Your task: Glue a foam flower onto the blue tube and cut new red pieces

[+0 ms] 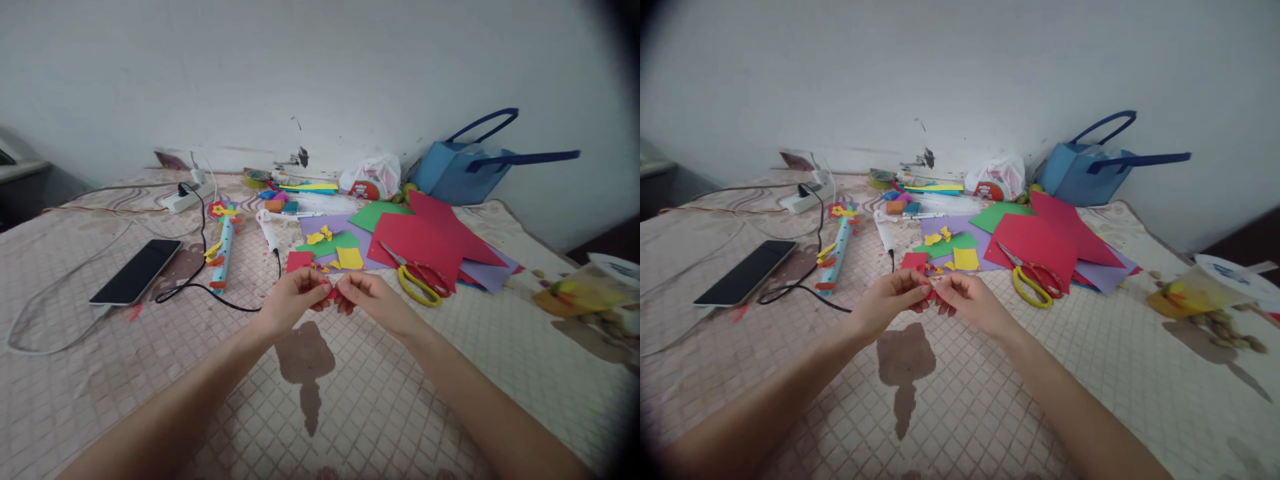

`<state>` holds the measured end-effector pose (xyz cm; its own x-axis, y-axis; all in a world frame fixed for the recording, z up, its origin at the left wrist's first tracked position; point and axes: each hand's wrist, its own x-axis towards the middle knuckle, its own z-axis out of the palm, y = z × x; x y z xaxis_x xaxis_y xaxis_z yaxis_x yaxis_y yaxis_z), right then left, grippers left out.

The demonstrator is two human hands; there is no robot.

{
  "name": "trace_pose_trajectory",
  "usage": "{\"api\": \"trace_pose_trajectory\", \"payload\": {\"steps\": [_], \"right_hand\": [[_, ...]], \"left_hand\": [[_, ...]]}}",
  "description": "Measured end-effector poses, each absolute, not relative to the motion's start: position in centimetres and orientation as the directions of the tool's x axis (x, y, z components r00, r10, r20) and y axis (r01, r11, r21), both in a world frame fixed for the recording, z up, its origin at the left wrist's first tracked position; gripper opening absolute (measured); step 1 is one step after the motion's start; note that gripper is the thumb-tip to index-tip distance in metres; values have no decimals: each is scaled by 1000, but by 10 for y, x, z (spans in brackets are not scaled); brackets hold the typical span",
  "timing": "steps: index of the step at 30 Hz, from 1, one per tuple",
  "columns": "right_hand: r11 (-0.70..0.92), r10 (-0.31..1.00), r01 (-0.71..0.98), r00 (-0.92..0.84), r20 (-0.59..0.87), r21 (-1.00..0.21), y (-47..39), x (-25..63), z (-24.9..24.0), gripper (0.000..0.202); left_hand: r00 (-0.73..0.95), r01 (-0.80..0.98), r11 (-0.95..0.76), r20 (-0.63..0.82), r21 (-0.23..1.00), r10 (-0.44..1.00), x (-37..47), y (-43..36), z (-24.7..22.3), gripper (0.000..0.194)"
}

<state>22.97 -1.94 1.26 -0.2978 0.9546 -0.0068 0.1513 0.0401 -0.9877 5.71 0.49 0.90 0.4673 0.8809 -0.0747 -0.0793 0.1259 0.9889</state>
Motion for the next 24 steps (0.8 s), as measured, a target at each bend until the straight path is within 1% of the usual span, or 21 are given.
{"api": "trace_pose_trajectory", "payload": {"steps": [3, 7, 10, 13, 15, 16, 17, 18, 19, 20, 22, 23, 24], "right_hand": [[6, 961, 105, -274, -23, -994, -20, 232, 8, 22], [-9, 964, 59, -263, -24, -998, -20, 234, 1, 20], [0, 964, 71, -267, -19, -997, -22, 233, 0, 20], [47, 958, 155, -287, 1, -987, -21, 237, 3, 23], [127, 974, 304, -217, 61, -944, -16, 251, 5, 25], [164, 983, 418, -146, 113, -893, -12, 263, 5, 25], [178, 983, 557, -59, 175, -811, -9, 277, 5, 25], [152, 972, 705, 21, 235, -692, -5, 293, 3, 24], [85, 953, 823, 97, 285, -562, -1, 310, 0, 23], [-6, 938, 897, 158, 307, -443, 3, 328, -5, 22], [-153, 931, 951, 230, 285, -268, 8, 359, -15, 23], [-183, 935, 958, 240, 263, -221, 9, 372, -21, 26], [-206, 937, 957, 253, 241, -205, 11, 382, -26, 30]], "left_hand": [[497, -99, 156, -87, 983, 863, 58, 5, 8, 20], [516, -150, 251, -141, 956, 845, 60, 4, 6, 23], [518, -118, 270, -173, 956, 838, 61, 3, 5, 22], [497, -80, 268, -195, 960, 846, 61, 1, 5, 19], [484, -82, 273, -201, 959, 851, 62, 1, 6, 16], [482, -84, 276, -203, 958, 852, 62, 1, 7, 15], [482, -84, 280, -206, 956, 852, 61, 0, 7, 14], [482, -84, 283, -210, 955, 851, 61, 0, 8, 14], [482, -84, 287, -213, 954, 850, 61, 0, 8, 14], [484, -86, 290, -215, 953, 848, 61, 0, 9, 14], [487, -94, 292, -212, 952, 847, 61, 0, 9, 15], [490, -100, 290, -207, 952, 847, 60, 0, 9, 16], [493, -106, 289, -202, 951, 846, 60, 0, 9, 17]]}}
